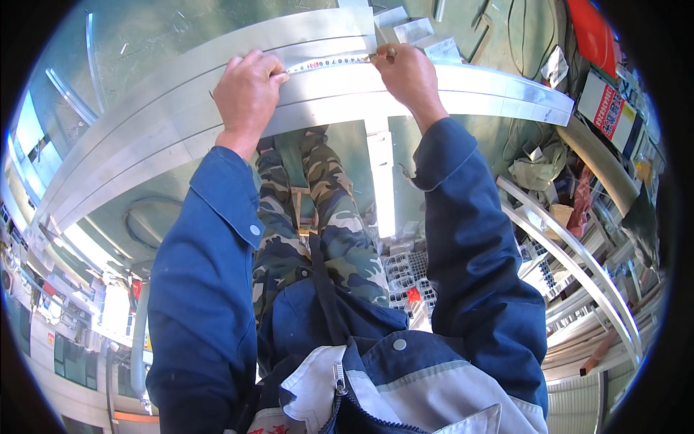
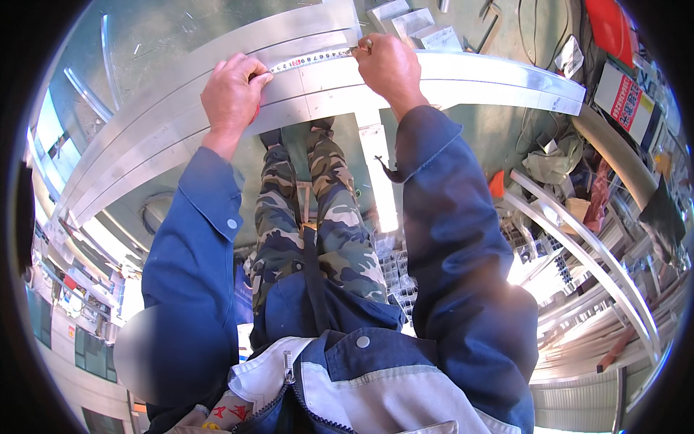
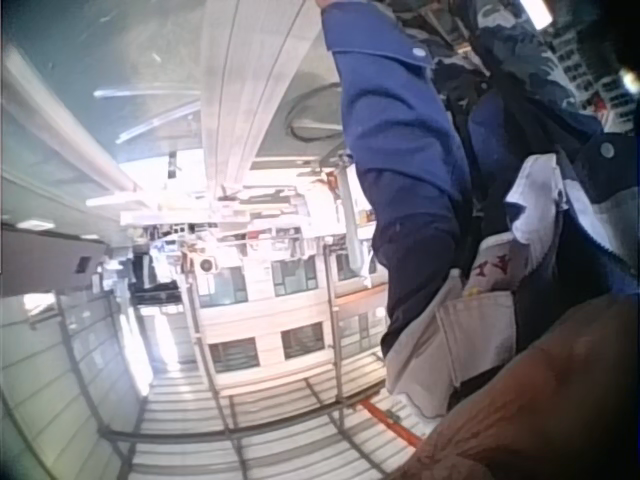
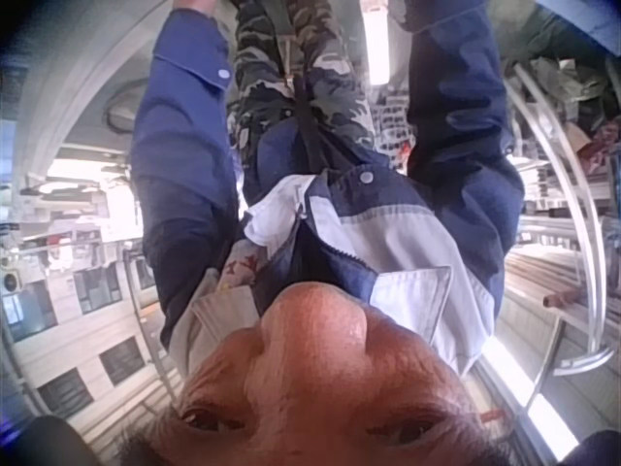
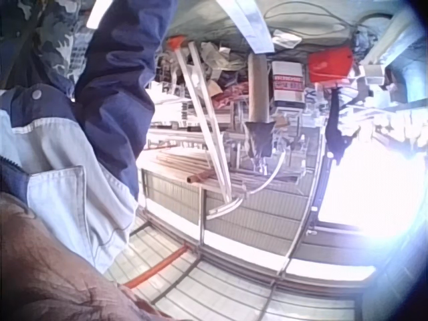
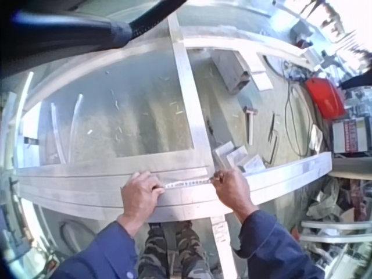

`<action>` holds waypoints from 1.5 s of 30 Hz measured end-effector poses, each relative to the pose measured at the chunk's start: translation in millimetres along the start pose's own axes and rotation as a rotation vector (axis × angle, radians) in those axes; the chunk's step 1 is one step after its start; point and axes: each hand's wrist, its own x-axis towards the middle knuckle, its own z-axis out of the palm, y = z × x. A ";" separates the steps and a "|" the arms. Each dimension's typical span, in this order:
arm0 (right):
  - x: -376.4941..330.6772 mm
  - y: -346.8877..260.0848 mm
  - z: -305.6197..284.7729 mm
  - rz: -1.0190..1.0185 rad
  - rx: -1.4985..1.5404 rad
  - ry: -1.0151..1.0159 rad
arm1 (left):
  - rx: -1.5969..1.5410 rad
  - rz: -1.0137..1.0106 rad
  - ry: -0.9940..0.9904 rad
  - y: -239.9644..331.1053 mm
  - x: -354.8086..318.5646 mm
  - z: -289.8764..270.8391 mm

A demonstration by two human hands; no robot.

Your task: The person measures a long metal profile with a tape measure and marks it with a pen. They then use a try square to draw perpendicular lines on the metal surface.

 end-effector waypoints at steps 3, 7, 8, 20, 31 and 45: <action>0.0 -0.7 1.1 -0.011 0.022 0.038 | 0.000 -0.003 0.006 1.1 -0.7 -0.6; 0.7 -3.5 -1.3 -0.011 0.004 -0.002 | -0.002 -0.022 -0.003 -0.8 -2.0 -2.0; 1.4 -3.4 -2.1 -0.018 0.004 -0.009 | -0.006 -0.034 -0.007 -0.5 -2.3 -3.0; -73.2 -4.1 -22.5 -0.022 0.501 0.097 | -0.330 -0.220 -0.168 22.6 -49.8 -33.1; -237.3 -85.4 21.0 -0.211 0.294 -0.405 | -1.069 -0.740 -0.169 32.8 -174.8 -58.9; -201.6 -51.8 53.4 0.155 0.414 -0.014 | -0.145 -0.197 -0.136 -52.4 -62.8 -97.7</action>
